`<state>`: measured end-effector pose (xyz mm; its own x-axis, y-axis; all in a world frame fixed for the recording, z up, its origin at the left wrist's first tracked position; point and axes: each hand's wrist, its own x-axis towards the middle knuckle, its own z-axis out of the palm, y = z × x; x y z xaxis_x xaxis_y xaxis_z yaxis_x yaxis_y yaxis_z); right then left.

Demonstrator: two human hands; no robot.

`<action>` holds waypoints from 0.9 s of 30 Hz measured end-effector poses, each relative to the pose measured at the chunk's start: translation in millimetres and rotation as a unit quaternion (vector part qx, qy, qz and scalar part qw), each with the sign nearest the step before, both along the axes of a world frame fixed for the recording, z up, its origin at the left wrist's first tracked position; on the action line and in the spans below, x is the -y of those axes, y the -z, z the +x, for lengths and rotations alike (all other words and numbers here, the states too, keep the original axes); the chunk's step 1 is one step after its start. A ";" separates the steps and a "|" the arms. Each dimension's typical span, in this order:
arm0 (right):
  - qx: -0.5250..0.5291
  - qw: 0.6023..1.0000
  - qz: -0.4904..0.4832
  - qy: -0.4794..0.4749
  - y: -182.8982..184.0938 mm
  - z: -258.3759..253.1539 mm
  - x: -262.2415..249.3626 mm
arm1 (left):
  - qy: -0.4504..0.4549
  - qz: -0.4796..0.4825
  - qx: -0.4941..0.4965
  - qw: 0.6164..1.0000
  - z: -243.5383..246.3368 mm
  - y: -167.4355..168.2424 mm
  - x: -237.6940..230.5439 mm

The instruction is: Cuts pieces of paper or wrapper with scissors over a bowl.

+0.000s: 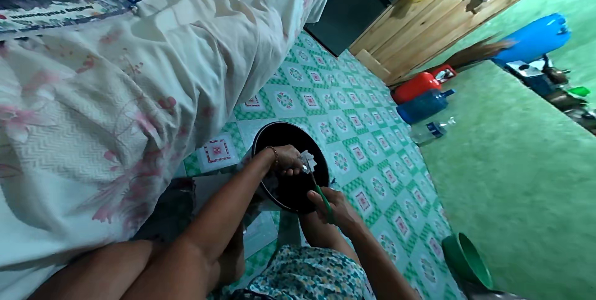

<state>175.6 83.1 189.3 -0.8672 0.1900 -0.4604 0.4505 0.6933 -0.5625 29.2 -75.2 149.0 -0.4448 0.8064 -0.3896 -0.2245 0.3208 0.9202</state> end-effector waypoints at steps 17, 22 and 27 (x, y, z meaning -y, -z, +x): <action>0.028 0.997 -0.076 -0.008 -3.9 -3.9 -1.0 | 0.029 -0.011 0.023 0.999 1.2 3.6 -3.5; 0.016 0.997 -0.074 0.002 -2.4 -7.4 3.7 | 0.030 -0.014 0.056 0.998 -0.3 1.6 -1.4; 0.007 0.999 -0.046 0.010 -0.2 -9.1 3.1 | 0.028 -0.023 0.048 0.998 1.6 3.5 -1.7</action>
